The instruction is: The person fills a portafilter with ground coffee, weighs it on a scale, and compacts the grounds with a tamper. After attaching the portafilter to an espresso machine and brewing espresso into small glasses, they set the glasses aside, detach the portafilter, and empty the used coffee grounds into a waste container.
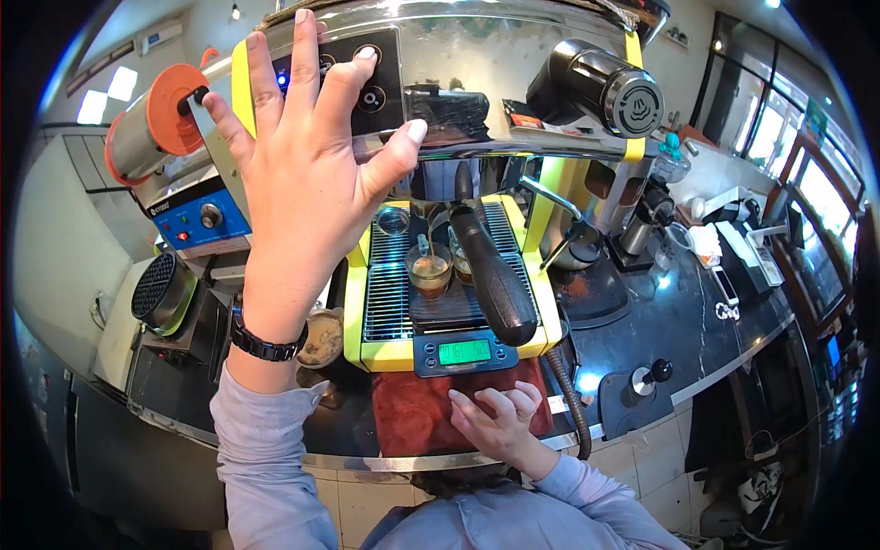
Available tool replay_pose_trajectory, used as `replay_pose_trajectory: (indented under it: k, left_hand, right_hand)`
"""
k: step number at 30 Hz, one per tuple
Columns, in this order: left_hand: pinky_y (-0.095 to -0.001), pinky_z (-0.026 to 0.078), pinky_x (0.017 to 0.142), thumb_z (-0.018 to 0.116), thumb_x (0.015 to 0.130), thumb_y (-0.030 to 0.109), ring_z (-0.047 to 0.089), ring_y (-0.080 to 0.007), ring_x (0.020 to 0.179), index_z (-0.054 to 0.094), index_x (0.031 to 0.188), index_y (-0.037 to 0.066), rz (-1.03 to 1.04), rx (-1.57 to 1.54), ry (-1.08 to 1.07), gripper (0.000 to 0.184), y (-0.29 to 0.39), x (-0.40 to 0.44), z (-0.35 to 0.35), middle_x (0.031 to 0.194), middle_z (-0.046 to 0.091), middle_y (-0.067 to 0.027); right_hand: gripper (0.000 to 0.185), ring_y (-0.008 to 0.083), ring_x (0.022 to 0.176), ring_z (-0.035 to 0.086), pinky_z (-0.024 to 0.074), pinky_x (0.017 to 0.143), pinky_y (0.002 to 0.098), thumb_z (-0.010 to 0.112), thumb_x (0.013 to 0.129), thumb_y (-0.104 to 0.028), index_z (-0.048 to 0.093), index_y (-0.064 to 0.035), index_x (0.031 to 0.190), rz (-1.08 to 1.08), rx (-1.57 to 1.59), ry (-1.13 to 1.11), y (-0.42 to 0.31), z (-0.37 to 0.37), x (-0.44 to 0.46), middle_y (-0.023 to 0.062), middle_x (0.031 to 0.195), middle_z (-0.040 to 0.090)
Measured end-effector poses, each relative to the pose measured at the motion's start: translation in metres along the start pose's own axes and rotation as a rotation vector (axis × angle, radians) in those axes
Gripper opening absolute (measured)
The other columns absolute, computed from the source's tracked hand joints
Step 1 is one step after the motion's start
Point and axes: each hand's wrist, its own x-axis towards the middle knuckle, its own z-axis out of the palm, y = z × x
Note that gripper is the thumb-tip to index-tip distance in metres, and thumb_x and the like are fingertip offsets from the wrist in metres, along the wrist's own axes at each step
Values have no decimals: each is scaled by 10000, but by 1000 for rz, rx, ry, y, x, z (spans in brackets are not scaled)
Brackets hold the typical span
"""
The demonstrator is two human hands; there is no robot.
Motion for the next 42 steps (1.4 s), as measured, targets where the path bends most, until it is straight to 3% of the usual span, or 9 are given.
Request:
replay_pose_trajectory:
  k: [4, 10, 19, 20, 22, 29, 42]
  left_hand:
    - [-643, -64, 1068, 598, 815, 550, 109, -378, 1434, 532, 1252, 161, 7, 9, 0, 588, -1, 0, 1, 1512, 306, -124]
    - [-643, -62, 1068, 599, 815, 549, 106, -381, 1434, 533, 1253, 167, 10, 15, 2, 585, 0, 1, -1, 1516, 297, -124]
    - [-641, -50, 1072, 608, 811, 532, 109, -382, 1434, 532, 1246, 163, -50, -26, -83, 576, 4, 2, -6, 1516, 297, -123]
    - [-642, -48, 1072, 608, 812, 530, 108, -382, 1434, 531, 1245, 161, -47, -26, -79, 574, 4, 3, -5, 1516, 298, -123]
    - [-644, -44, 1072, 609, 812, 523, 107, -381, 1435, 529, 1242, 157, 17, 10, 20, 570, -1, 1, 0, 1515, 300, -122]
    - [-645, -34, 1074, 618, 806, 504, 113, -377, 1435, 525, 1241, 152, -89, -40, -147, 568, 8, 4, -9, 1513, 305, -116]
    - [-637, -34, 1078, 627, 799, 500, 112, -372, 1437, 526, 1258, 145, -51, 32, -120, 589, 9, 5, -9, 1509, 316, -109]
  right_hand:
    - [369, 175, 967, 382, 304, 926, 395, 776, 634, -233, 700, -264, 994, -46, -10, -20, 1, 0, 4, -16, 987, 446]
    - [380, 151, 938, 374, 290, 957, 376, 726, 686, -284, 674, -279, 1063, -45, -36, 16, 1, 11, 7, -61, 1009, 469]
    - [323, 143, 929, 377, 307, 935, 373, 662, 769, -222, 650, -277, 1087, -75, -101, 27, -1, 29, 19, -63, 1005, 462]
    - [381, 150, 967, 391, 299, 932, 374, 748, 667, -243, 661, -315, 1031, -94, -122, 16, 0, 29, 19, -52, 1017, 468]
    - [376, 150, 965, 389, 300, 930, 374, 744, 670, -239, 661, -314, 1030, -93, -124, 11, 1, 31, 18, -50, 1019, 468]
    - [366, 151, 978, 380, 297, 930, 383, 739, 675, -238, 664, -308, 1026, -80, -118, -10, 2, 36, 19, -41, 1024, 451]
    - [363, 161, 966, 378, 302, 912, 385, 746, 692, -221, 661, -300, 1036, -125, -127, -27, 8, 40, 19, -39, 994, 448]
